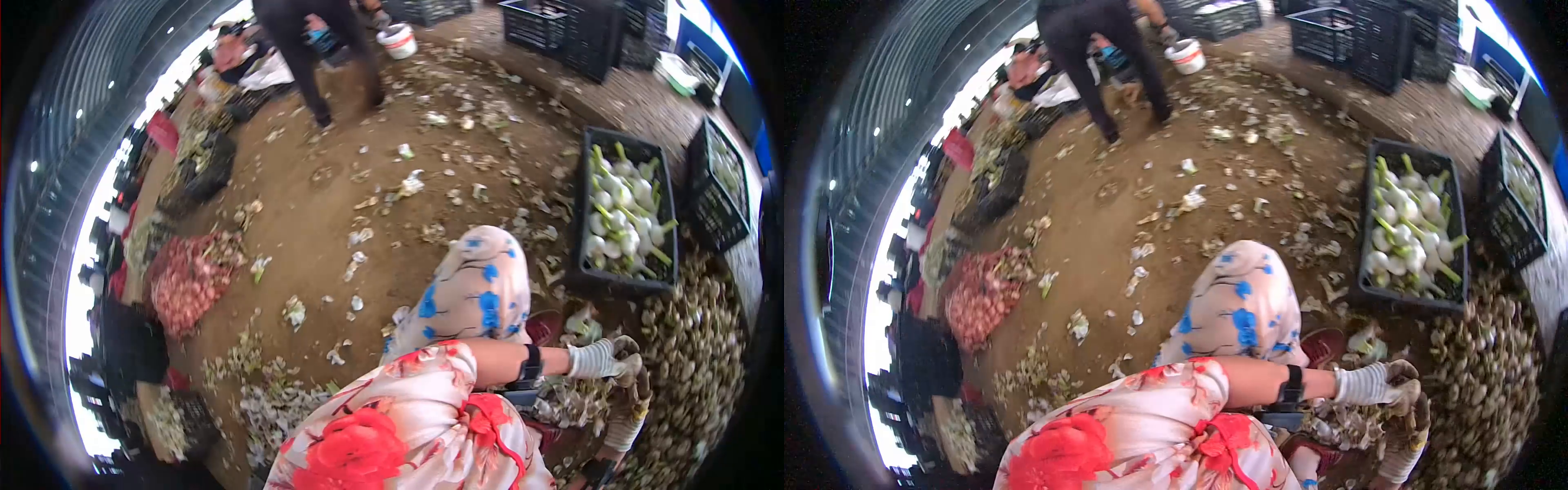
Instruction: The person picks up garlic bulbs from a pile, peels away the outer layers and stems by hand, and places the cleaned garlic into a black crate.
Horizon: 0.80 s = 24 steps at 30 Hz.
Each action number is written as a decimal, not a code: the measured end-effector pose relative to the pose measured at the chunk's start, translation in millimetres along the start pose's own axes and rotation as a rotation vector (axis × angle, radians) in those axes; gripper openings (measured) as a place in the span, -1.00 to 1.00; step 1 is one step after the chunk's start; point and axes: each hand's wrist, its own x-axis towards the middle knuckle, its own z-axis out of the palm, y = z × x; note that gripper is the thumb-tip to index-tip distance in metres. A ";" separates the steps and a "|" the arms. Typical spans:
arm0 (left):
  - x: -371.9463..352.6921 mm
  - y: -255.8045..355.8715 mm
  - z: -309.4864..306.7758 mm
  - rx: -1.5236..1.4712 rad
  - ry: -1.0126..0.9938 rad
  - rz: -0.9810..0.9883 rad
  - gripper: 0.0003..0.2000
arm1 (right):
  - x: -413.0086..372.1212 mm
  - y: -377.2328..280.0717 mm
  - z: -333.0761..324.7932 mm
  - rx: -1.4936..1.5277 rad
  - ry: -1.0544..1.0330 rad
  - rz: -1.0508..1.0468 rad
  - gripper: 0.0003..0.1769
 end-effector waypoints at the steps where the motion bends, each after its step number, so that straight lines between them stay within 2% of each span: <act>1: -7.1 18.4 0.1 -0.036 0.053 -0.090 -0.74 | 6.1 4.4 -3.5 -0.035 -0.073 -0.014 -0.26; 2: -13.4 38.3 1.5 -0.075 0.100 -0.181 -0.75 | 11.8 7.0 -0.3 -0.068 -0.142 -0.033 -0.33; 3: -14.9 37.7 1.1 -0.286 0.079 -0.148 -0.76 | 16.7 9.9 0.4 -0.185 -0.085 -0.083 -0.32; 4: -13.4 34.7 0.7 -0.115 0.157 -0.025 -0.70 | 19.2 13.4 -3.5 -0.199 -0.111 -0.084 -0.32; 5: -11.3 31.3 1.9 -0.226 0.154 0.085 -0.75 | 20.8 17.4 -10.1 -0.032 -0.138 -0.082 -0.33; 6: -11.4 38.0 5.4 -0.339 0.149 0.192 -0.80 | 18.9 11.1 11.3 0.134 -0.161 -0.073 -0.33; 7: -10.2 46.3 1.9 -0.343 0.160 0.210 -0.80 | 10.4 5.4 31.2 0.226 -0.180 -0.084 -0.33; 8: -8.3 55.6 -4.7 -0.271 0.087 0.184 -0.87 | 7.0 0.7 52.4 0.089 -0.177 -0.164 -0.37; 9: -9.4 69.9 -7.6 -0.200 0.019 0.157 -0.88 | 10.9 1.6 54.8 0.077 -0.197 -0.150 -0.37; 10: -9.8 83.3 1.1 -0.346 0.233 0.015 -0.76 | 16.4 4.2 53.1 0.000 -0.149 -0.160 -0.38; 12: 8.8 62.8 -4.7 -0.479 0.282 0.124 -0.78 | 30.6 14.5 40.4 -0.149 -0.048 -0.197 -0.39; 13: 24.0 29.2 -13.4 -0.435 0.246 0.019 -0.78 | 39.9 20.2 31.6 -0.221 0.002 -0.219 -0.40; 14: 16.7 37.3 -16.6 -0.389 0.209 -0.088 -0.78 | 48.2 26.0 24.2 -0.291 0.053 -0.242 -0.41; 16: 7.7 37.3 -8.5 -0.518 0.265 -0.098 -0.76 | 58.9 34.8 8.8 -0.438 0.160 -0.284 -0.42; 18: 11.7 22.4 -10.7 -0.367 0.293 0.151 -0.75 | 66.6 34.1 13.8 -0.514 0.188 -0.301 -0.43; 19: 2.9 36.2 -15.5 -0.365 0.306 0.163 -0.75 | 65.8 27.9 30.3 -0.466 0.177 -0.177 -0.48; 20: -7.2 49.6 -22.2 -0.187 0.224 0.190 -0.77 | 63.7 21.5 46.0 -0.417 0.170 -0.055 -0.52; 21: -21.0 69.7 -27.0 -0.008 0.140 0.214 -0.79 | 36.2 16.3 93.7 -0.683 0.200 -0.245 -0.56; 22: -27.9 81.3 -31.5 0.174 0.058 0.236 -0.81 | 37.9 18.0 98.8 -0.680 0.186 -0.248 -0.56; 23: -24.5 77.8 -30.9 -0.017 0.103 0.153 -0.75 | 40.1 19.3 103.8 -0.663 0.156 -0.234 -0.56; 24: -22.4 76.6 -33.2 -0.012 0.113 0.162 -0.75 | 41.3 20.6 108.1 -0.647 0.129 -0.218 -0.56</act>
